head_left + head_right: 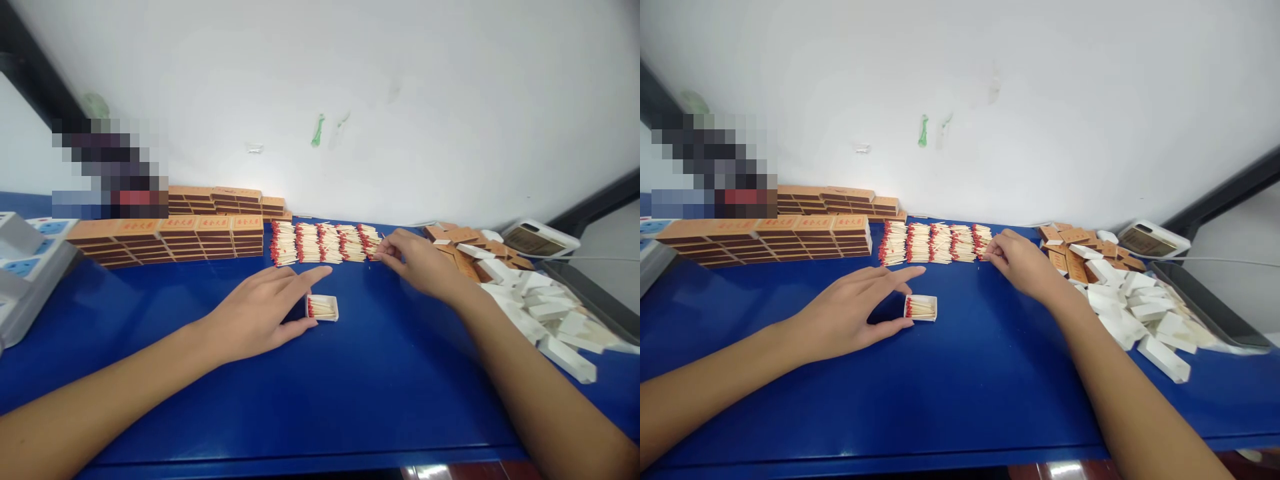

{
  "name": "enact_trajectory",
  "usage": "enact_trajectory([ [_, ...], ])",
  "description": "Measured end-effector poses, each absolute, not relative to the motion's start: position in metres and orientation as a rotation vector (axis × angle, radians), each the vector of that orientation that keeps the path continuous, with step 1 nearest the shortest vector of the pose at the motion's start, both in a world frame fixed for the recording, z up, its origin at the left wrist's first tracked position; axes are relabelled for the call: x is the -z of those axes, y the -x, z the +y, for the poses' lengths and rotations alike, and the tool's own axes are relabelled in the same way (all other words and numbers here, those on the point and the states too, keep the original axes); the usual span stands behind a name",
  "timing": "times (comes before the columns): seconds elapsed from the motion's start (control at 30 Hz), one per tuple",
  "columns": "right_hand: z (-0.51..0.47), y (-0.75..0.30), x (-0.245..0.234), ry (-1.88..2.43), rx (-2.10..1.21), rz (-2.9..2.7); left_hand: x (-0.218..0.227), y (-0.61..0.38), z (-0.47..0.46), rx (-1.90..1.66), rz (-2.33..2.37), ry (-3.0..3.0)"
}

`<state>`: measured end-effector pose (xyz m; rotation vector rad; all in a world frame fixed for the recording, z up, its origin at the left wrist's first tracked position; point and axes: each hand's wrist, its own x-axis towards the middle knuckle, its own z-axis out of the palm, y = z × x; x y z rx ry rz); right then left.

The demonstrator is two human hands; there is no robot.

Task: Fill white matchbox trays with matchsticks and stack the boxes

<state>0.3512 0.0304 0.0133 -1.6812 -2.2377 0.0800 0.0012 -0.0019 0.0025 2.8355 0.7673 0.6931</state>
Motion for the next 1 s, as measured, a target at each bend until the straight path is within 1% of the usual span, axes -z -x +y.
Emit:
enact_trajectory([
  [0.1, 0.021, -0.343, -0.024, 1.64, -0.042, -2.255, -0.002, -0.001, -0.002, -0.697, 0.767, -2.84],
  [0.17, 0.009, -0.327, -0.031, 1.563, -0.074, -2.252, -0.002, -0.002, -0.002, -0.704, 0.765, -2.839],
  [0.2, 0.002, -0.316, -0.034, 1.502, -0.121, -2.249, -0.002, -0.002, -0.002, -0.711, 0.765, -2.837],
  [0.3, -0.019, -0.282, -0.035, 1.327, -0.395, -2.322, -0.003, -0.002, -0.002, -0.729, 0.763, -2.833],
  [0.37, -0.03, -0.265, -0.032, 1.282, -0.48, -2.38, -0.004, -0.002, -0.003, -0.732, 0.769, -2.832],
  [0.63, -0.033, -0.261, -0.027, 1.283, -0.536, -2.434, -0.003, -0.001, -0.003, -0.734, 0.781, -2.831],
  [0.87, -0.032, -0.26, -0.022, 1.239, -0.669, -2.43, -0.004, -0.002, -0.004, -0.724, 0.776, -2.83],
  [1.0, -0.029, -0.262, -0.024, 1.248, -0.612, -2.395, -0.004, -0.001, -0.003, -0.715, 0.779, -2.831],
])
